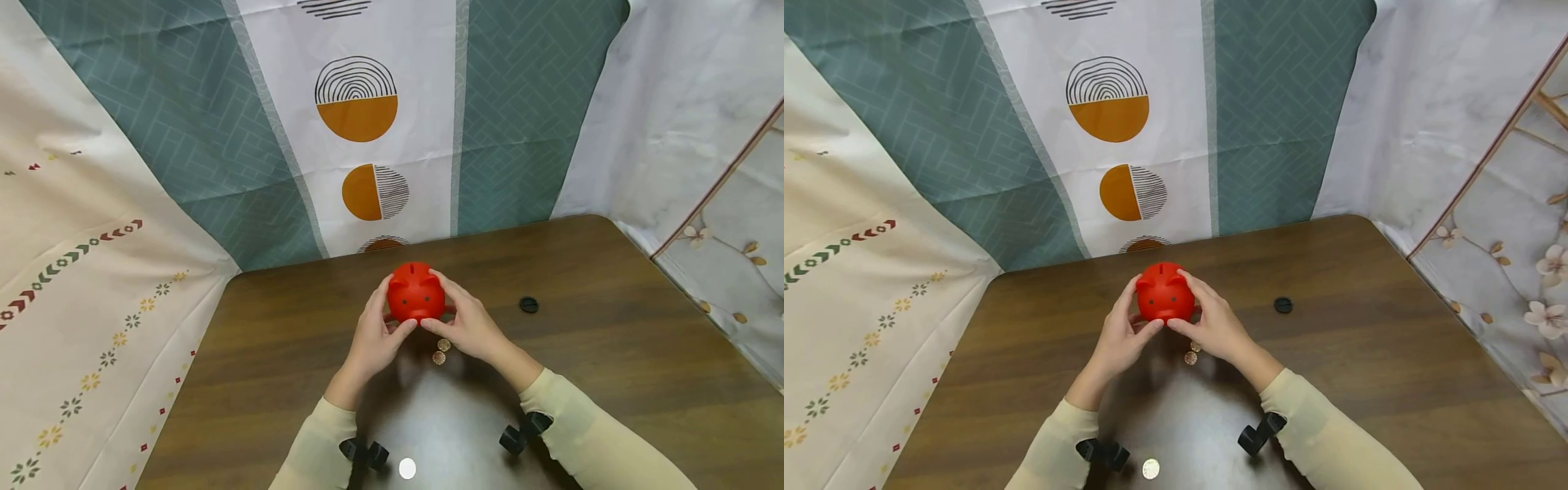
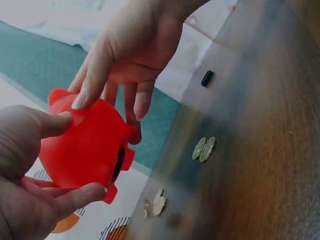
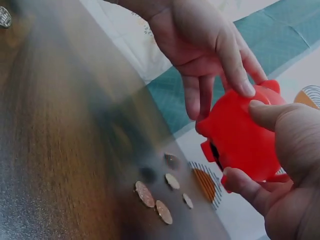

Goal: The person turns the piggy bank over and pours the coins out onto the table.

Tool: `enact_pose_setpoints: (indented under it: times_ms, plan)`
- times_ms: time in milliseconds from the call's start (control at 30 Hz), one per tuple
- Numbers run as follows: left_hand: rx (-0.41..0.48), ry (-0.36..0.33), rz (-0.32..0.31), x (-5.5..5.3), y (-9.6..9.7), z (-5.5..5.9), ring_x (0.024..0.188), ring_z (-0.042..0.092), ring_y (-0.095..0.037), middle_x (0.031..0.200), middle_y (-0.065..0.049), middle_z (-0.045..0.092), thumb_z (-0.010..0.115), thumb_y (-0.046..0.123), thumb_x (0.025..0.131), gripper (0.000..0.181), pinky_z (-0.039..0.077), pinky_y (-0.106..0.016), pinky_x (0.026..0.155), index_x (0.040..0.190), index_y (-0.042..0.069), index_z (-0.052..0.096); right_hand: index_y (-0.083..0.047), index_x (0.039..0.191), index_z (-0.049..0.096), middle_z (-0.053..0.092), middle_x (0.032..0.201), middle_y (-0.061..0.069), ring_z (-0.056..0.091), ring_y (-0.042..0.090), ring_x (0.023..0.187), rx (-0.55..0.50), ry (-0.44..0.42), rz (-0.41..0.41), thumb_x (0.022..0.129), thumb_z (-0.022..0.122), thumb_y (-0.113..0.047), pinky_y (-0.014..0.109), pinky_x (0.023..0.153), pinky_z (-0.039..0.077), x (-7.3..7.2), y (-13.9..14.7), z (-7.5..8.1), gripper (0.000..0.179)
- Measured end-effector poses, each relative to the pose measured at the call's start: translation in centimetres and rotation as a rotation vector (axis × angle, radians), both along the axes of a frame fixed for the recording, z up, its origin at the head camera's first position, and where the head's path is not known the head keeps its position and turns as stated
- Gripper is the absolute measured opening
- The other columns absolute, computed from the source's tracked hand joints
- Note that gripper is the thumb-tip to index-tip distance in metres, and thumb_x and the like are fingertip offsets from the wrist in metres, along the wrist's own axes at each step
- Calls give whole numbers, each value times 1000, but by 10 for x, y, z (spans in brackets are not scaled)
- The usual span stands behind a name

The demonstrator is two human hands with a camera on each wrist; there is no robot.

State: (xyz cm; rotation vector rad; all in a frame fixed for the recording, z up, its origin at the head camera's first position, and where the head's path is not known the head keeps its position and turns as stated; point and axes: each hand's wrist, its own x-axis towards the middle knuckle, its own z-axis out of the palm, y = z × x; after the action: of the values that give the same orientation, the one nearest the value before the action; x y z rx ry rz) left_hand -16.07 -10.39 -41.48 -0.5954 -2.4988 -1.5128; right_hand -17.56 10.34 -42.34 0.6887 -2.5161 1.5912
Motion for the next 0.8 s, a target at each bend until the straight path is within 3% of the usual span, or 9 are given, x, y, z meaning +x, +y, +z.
enact_pose_setpoints:
  times_ms: [167,233,333,400,467,600,667,733,800]
  plan:
    - [44,34,-2,-1,2,2,105,61,-30,145,-4,38,75,19,84,82,58,-36,75,151,22,27,-33,150,29,39,148,1,61,33,110,-6,48,-5,81,78,-29,29,68,58,-1,0,3,85]
    - [84,114,-9,0,3,8,108,61,-29,148,-4,35,75,14,83,82,57,-39,79,150,21,29,-32,151,29,35,151,2,62,31,109,-17,142,-12,80,79,-25,30,70,58,0,-1,8,87]
    - [145,279,-33,4,6,21,111,60,-31,154,-8,27,76,6,81,81,55,-44,82,148,13,33,-21,150,33,29,154,7,60,31,112,-45,349,-23,78,82,-18,35,73,58,1,-1,21,87]
    - [144,342,-36,4,7,29,113,59,-31,155,-9,24,76,5,80,80,56,-45,80,148,10,32,-17,149,34,28,154,9,61,30,109,-61,414,-29,77,82,-15,35,72,58,1,-1,30,87]
    - [114,310,-21,3,7,34,113,58,-30,152,-9,29,76,9,81,81,57,-44,77,149,11,31,-17,149,35,35,150,8,61,28,108,-60,376,-27,77,82,-18,34,71,58,1,-1,35,85]
    - [29,86,8,1,3,32,109,59,-28,145,-7,39,76,19,84,84,58,-37,74,152,19,26,-28,151,31,46,143,2,63,25,104,1,125,-19,80,78,-33,30,69,58,-1,1,30,85]
    - [10,7,17,0,2,27,110,59,-28,144,-7,40,75,21,84,85,57,-34,75,152,21,25,-29,151,30,48,141,3,62,26,105,28,63,-21,81,77,-36,33,71,58,-1,1,24,85]
    - [13,-27,20,1,2,23,108,60,-30,144,-9,39,76,20,84,85,57,-36,75,152,20,25,-29,151,30,46,143,3,60,26,109,32,40,-24,80,78,-37,35,74,58,-1,1,18,85]
    - [17,-12,27,3,2,18,111,58,-30,144,-9,39,76,18,84,84,57,-37,77,152,19,26,-30,150,30,47,142,2,59,25,110,31,56,-36,80,78,-35,36,76,57,0,-1,13,85]
